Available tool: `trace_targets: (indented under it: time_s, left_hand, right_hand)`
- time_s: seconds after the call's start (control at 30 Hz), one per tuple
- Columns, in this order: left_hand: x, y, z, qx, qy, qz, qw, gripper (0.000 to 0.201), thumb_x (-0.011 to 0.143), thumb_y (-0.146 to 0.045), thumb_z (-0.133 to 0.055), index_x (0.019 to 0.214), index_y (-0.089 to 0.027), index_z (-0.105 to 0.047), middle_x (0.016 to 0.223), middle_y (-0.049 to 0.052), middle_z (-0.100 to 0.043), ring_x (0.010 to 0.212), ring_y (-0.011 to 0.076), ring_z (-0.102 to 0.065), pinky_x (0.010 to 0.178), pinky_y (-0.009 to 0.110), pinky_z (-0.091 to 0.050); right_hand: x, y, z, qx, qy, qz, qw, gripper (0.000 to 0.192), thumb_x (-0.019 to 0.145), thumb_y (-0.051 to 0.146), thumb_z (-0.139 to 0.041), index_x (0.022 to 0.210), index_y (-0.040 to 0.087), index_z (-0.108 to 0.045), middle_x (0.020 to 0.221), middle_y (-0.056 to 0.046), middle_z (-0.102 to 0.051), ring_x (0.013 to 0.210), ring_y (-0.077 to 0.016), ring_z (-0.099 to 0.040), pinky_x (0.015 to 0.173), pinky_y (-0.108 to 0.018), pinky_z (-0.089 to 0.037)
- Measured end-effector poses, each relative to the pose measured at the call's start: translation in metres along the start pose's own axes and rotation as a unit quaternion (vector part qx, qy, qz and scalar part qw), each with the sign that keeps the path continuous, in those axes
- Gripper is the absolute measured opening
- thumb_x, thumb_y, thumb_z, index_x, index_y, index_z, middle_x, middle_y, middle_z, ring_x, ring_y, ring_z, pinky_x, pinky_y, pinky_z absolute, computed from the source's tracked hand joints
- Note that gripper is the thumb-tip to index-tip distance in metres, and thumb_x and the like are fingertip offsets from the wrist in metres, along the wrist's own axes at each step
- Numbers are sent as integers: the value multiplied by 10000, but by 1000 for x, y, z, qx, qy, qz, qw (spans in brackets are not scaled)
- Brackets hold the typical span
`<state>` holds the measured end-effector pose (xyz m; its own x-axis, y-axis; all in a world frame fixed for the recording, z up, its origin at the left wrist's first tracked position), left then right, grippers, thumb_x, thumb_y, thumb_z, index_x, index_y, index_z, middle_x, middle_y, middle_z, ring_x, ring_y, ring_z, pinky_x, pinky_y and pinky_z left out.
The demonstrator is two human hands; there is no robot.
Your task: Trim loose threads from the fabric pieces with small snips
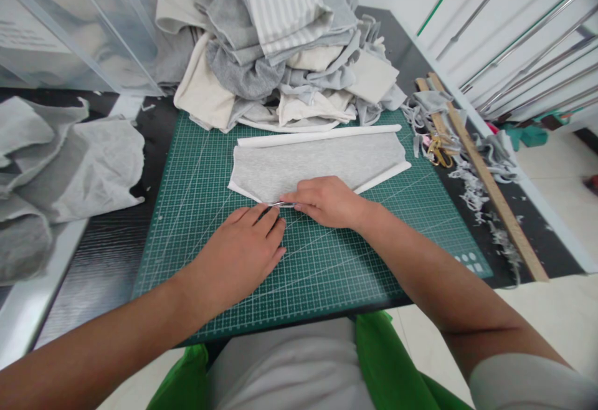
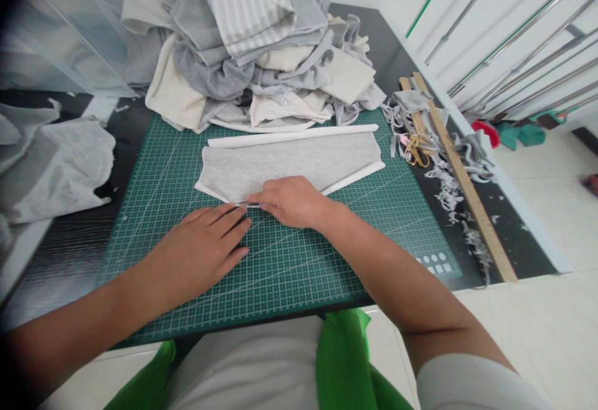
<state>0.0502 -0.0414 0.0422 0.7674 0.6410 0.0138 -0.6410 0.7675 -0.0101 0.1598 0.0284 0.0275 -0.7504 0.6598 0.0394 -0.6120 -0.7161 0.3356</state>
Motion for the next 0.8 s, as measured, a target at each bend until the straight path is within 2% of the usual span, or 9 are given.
trace_targets:
  time_s: [0.23,0.5,0.8]
  left_hand:
    - [0,1,-2,-2,6,2,1000,409,1019,-353,-490,1293,-93,-645,1395,170,-612,1304,347,-549,1068,513,-454]
    - [0,1,-1,-3,-2,1,1000,399,1008,-349,-510,1284,-99,-653,1380,162,-626,1289,340,-562,1066,513,-458]
    - [1,0,0,3,-7,-3,1000,389,999,-345,-527,1266,-96,-660,1358,165,-636,1269,340,-573,1053,513,-474]
  right_hand:
    - [0,3,-3,-51,10,-1,999,364,1023,284,-504,1358,287,-646,961,-39,-717,871,-183,-637,685,-286,-385]
    - [1,12,-5,-98,41,22,994,397,1008,212,-468,1366,239,-638,957,-49,-728,845,-201,-648,653,-318,-371]
    - [1,10,-5,-66,6,14,998,364,1036,284,-449,1342,250,-643,957,-45,-724,856,-183,-645,665,-296,-380]
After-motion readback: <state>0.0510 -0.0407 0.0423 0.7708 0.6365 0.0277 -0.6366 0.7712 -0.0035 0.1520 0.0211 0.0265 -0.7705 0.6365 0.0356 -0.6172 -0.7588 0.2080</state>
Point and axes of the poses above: each hand's wrist, its own x-axis towards the middle knuckle, its own z-axis out of the back of the hand, y = z × x, the point moved 8 cm from there along x, towards the middle knuckle
